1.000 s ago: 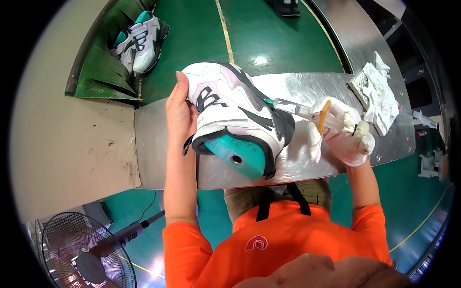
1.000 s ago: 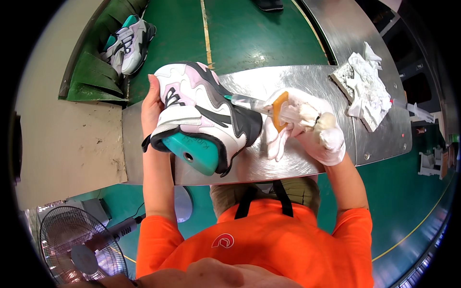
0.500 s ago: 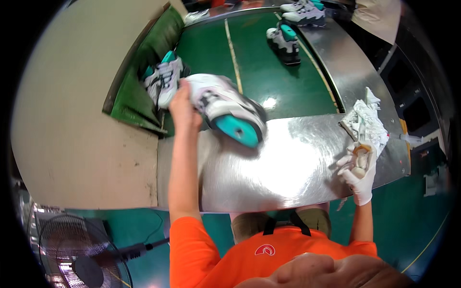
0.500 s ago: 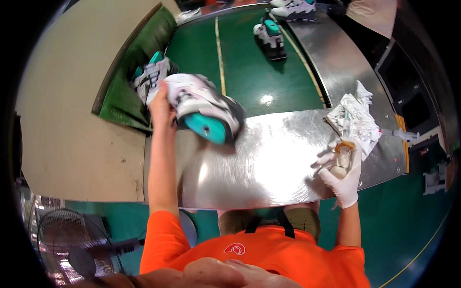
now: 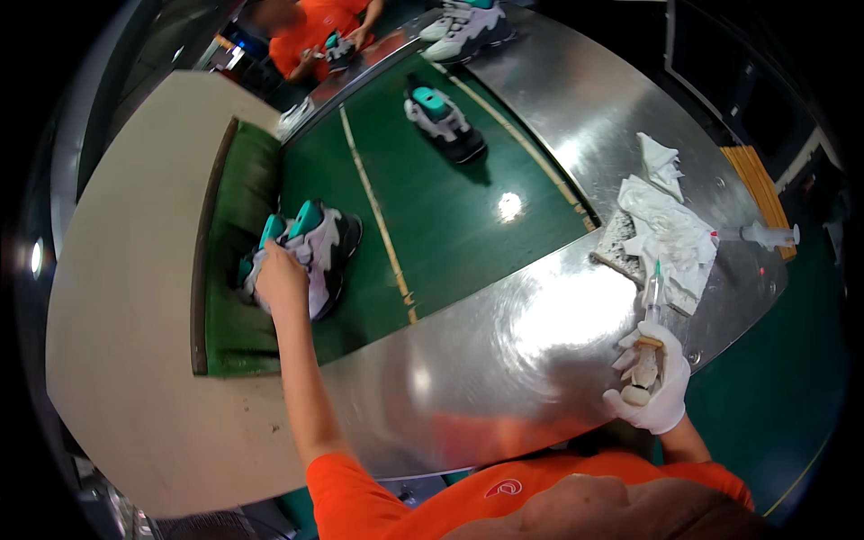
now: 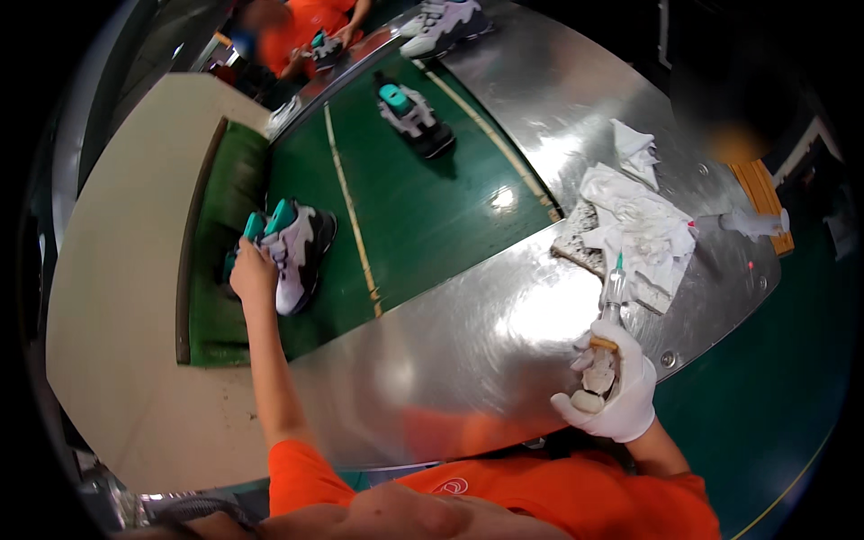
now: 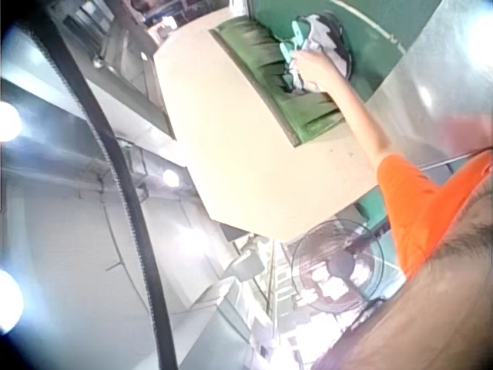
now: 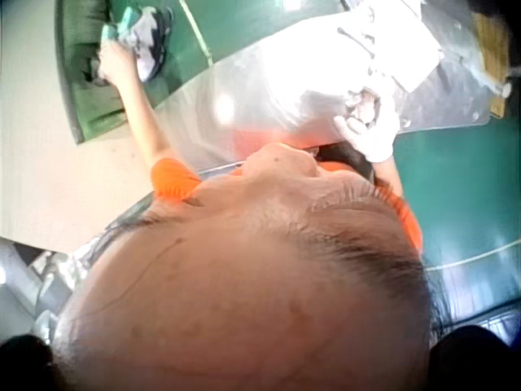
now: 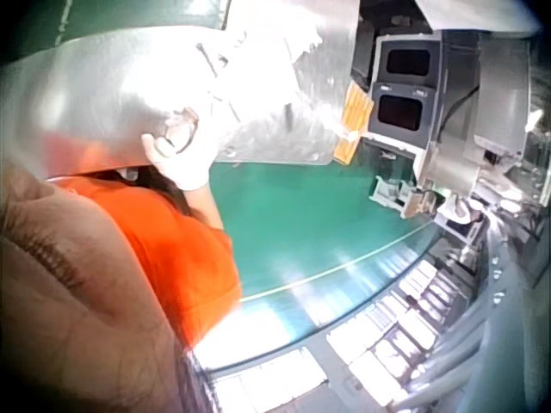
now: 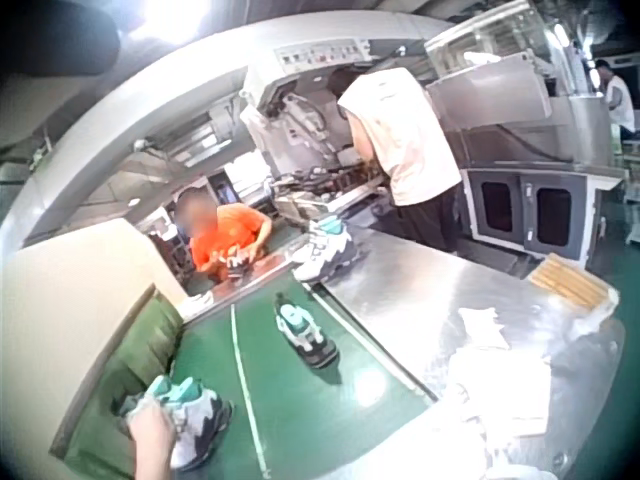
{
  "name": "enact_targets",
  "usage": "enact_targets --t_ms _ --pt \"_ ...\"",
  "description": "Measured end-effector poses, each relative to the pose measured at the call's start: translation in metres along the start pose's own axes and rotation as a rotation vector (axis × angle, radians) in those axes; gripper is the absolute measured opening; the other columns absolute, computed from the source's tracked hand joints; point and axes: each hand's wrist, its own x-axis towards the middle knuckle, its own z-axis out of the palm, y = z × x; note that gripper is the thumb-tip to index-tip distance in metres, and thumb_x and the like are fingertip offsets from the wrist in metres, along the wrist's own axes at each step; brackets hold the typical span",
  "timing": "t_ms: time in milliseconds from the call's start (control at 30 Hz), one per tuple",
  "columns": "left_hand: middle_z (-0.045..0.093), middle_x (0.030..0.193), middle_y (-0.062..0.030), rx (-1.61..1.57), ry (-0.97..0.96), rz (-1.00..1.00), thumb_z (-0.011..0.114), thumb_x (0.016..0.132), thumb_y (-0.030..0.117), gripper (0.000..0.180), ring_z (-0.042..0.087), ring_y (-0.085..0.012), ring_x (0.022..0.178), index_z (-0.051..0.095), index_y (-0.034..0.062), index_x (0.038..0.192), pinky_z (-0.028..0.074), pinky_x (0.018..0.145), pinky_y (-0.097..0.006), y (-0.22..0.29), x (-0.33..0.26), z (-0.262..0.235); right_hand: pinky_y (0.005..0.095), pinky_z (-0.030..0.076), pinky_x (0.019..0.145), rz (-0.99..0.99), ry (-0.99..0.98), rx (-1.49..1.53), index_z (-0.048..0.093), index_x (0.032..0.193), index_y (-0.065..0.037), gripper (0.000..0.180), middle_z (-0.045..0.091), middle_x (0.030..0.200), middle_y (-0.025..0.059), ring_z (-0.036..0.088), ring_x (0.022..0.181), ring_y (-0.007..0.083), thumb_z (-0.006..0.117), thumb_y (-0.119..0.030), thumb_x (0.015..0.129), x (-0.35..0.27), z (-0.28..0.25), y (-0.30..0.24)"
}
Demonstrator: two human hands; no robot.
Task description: The person uses a syringe to inject a liquid substance into the upper part of a white and pink sneaker. They repeatedly rotate the shoe to access different areas and then place it on a conveyor belt. The process is repeated for multiple shoes in a factory setting.
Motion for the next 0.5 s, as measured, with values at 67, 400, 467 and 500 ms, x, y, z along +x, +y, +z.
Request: enact_targets --t_ms 67,400,467,500 --pt "0.072 0.104 -0.0171 -0.328 0.034 0.152 0.062 0.092 0.038 0.049 0.068 -0.0385 0.093 0.053 0.0049 0.127 0.053 0.080 -0.046 0.070 0.032 -0.028 0.0272 0.053 0.071 0.112 0.081 0.125 0.046 0.130 -0.003 0.081 0.061 0.104 0.0076 0.063 0.080 0.0134 0.089 -0.012 0.062 -0.001 0.000 0.001" --pt "0.059 0.125 -0.0286 -0.550 -0.308 -0.167 0.086 0.068 0.042 0.094 0.059 -0.0401 0.119 0.036 -0.0058 0.131 0.047 0.103 -0.042 0.314 0.171 0.055 0.0317 0.051 0.069 0.154 0.012 -0.056 0.046 0.129 -0.006 0.069 0.058 0.095 0.0109 0.059 0.076 0.0219 0.082 -0.016 0.071 0.012 -0.003 0.005" --pt "0.060 0.123 -0.0298 -0.664 -0.311 -0.102 0.085 0.069 0.032 0.086 0.060 -0.0423 0.116 0.036 -0.0055 0.129 0.049 0.100 -0.044 0.322 0.144 0.029 0.0348 0.053 0.073 0.048 0.088 -0.159 0.047 0.128 -0.006 0.069 0.060 0.105 0.0173 0.064 0.085 0.0299 0.083 -0.020 0.070 0.013 -0.008 0.001" --pt "0.060 0.122 -0.0316 -0.761 -0.295 -0.038 0.083 0.072 0.029 0.081 0.060 -0.0446 0.115 0.036 -0.0055 0.129 0.048 0.099 -0.045 0.308 0.137 0.025 0.0360 0.053 0.074 0.064 0.086 -0.206 0.048 0.127 -0.006 0.068 0.060 0.104 0.0177 0.064 0.087 0.0317 0.082 -0.021 0.070 0.012 -0.008 -0.003"
